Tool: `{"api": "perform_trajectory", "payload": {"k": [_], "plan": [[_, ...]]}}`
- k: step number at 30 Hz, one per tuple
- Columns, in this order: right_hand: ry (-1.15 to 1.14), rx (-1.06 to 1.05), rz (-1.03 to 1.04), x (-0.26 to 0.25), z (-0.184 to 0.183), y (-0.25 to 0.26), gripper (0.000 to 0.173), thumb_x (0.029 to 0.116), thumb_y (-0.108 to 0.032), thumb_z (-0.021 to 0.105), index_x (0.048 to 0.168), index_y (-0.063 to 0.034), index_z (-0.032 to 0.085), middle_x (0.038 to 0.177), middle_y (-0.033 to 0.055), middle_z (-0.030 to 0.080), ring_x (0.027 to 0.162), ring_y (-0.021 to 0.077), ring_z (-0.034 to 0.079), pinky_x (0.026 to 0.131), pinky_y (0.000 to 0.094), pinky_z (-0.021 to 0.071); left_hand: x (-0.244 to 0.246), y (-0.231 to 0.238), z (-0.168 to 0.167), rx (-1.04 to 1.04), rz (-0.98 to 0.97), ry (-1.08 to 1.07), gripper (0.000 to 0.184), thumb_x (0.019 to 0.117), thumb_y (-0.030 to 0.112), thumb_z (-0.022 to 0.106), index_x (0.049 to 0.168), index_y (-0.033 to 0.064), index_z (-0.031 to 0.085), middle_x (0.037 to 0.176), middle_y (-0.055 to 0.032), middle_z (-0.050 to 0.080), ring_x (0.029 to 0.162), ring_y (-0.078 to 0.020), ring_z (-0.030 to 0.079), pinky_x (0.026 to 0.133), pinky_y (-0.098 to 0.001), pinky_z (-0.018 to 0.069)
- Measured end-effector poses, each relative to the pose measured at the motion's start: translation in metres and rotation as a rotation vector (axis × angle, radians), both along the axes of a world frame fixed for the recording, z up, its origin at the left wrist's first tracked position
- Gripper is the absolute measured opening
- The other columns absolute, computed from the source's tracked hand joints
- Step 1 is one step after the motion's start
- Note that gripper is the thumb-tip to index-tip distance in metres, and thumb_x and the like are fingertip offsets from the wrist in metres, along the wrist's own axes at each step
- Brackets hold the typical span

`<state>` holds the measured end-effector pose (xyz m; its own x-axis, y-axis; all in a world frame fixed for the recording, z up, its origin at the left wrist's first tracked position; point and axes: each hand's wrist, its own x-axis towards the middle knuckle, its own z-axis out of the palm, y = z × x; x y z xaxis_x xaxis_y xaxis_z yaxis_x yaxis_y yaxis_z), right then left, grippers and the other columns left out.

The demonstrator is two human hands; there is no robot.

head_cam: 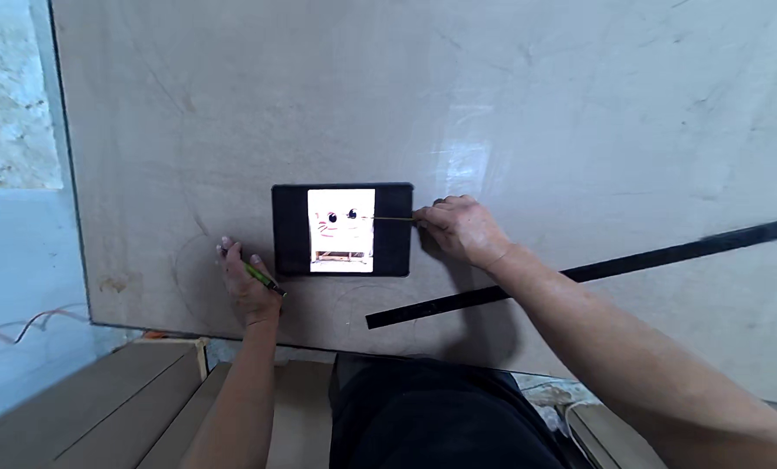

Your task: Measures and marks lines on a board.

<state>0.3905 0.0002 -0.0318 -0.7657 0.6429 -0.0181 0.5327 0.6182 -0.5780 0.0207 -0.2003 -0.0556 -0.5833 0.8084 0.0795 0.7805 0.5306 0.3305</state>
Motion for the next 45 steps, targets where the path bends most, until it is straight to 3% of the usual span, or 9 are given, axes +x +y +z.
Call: {"api": "perform_trajectory", "payload": {"k": [9,13,19,21,25,29,38,42,45], "plan": [[0.026,-0.386,-0.273,0.022,0.026,-0.012,0.027,0.1075,-0.027,0.053,0.123,-0.0186,0.074,0.104,0.0032,0.077,0.097,0.0176,0.073,0.091,0.0459,0.0589,0.003,0.003,0.016,0.057,-0.113,-0.112,0.054,0.1096,0.027,0.043,0.149,-0.0089,0.041,0.158,-0.0307,0.039,0.151,-0.0413,0.033,0.126,-0.0471,0.0283],[-0.039,-0.668,-0.378,0.063,0.055,-0.033,0.029,0.1088,-0.031,0.051,0.124,-0.0195,0.073,0.1,0.0043,0.075,0.088,0.017,0.071,0.084,0.0452,0.0578,-0.001,0.021,0.04,0.208,-0.163,-0.296,0.048,0.11,0.021,0.045,0.142,-0.0146,0.046,0.14,-0.0346,0.055,0.132,-0.0348,0.057,0.113,-0.039,0.045],[-0.127,-0.722,-0.334,0.117,0.073,-0.037,0.027,0.1079,-0.033,0.054,0.119,-0.0193,0.075,0.099,0.0014,0.075,0.088,0.0135,0.07,0.084,0.043,0.0571,0.127,0.106,0.088,0.119,-0.647,-0.45,0.04,0.1029,0.025,0.055,0.13,-0.0023,0.067,0.131,-0.0204,0.068,0.122,-0.0353,0.066,0.106,-0.056,0.0511],[-0.132,-0.716,-0.299,0.13,0.078,-0.03,0.027,0.1078,-0.033,0.054,0.117,-0.0189,0.075,0.097,0.0013,0.074,0.086,0.0133,0.069,0.082,0.043,0.0569,0.18,0.128,0.085,0.103,-0.792,-0.504,0.036,0.1008,0.028,0.059,0.127,0.006,0.07,0.127,-0.0102,0.071,0.118,-0.0262,0.068,0.102,-0.0501,0.0546],[-0.118,-0.737,-0.211,0.175,0.085,-0.005,0.029,0.1081,-0.033,0.053,0.116,-0.0153,0.075,0.1,0.0036,0.074,0.09,0.0149,0.069,0.085,0.0438,0.0552,0.265,0.153,0.081,0.022,-0.735,-0.678,0.018,0.1004,0.017,0.065,0.115,0.0144,0.075,0.101,-0.0012,0.074,0.083,-0.012,0.07,0.075,-0.0361,0.06],[-0.148,-0.749,-0.176,0.244,0.073,0.026,0.028,0.107,-0.033,0.055,0.108,-0.0148,0.076,0.093,0.0035,0.073,0.085,0.0159,0.068,0.081,0.0445,0.0545,0.312,0.166,0.071,-0.093,-0.626,-0.715,0.017,0.1022,0.02,0.065,0.117,0.018,0.073,0.097,0.0005,0.073,0.074,-0.0116,0.066,0.068,-0.0379,0.0572],[-0.4,-0.509,-0.375,0.436,0.036,0.144,0.038,0.1049,-0.046,0.056,0.096,-0.0135,0.073,0.084,0.0093,0.069,0.082,0.028,0.068,0.077,0.0569,0.053,0.351,0.246,0.041,-0.079,-0.32,-0.398,0.027,0.1085,0.019,0.051,0.126,0.0042,0.064,0.111,-0.0221,0.071,0.099,-0.0394,0.07,0.087,-0.0637,0.0537],[-0.443,-0.512,-0.341,0.452,0.03,0.182,0.029,0.1068,-0.038,0.055,0.101,-0.0148,0.071,0.085,0.0059,0.07,0.082,0.0239,0.069,0.08,0.0524,0.0546,0.369,0.272,0.04,-0.156,-0.286,-0.325,0.026,0.1098,0.018,0.049,0.127,0.0066,0.065,0.122,-0.0223,0.068,0.111,-0.0416,0.067,0.094,-0.0662,0.0498],[-0.386,-0.557,-0.332,0.452,0.027,0.193,0.026,0.1072,-0.033,0.054,0.098,-0.015,0.071,0.082,0.0035,0.07,0.078,0.0203,0.068,0.076,0.0486,0.0546,0.373,0.275,0.038,-0.118,-0.305,-0.314,0.029,0.1102,0.022,0.048,0.129,0.006,0.062,0.114,-0.0224,0.069,0.103,-0.0394,0.068,0.089,-0.0637,0.0516]]}}
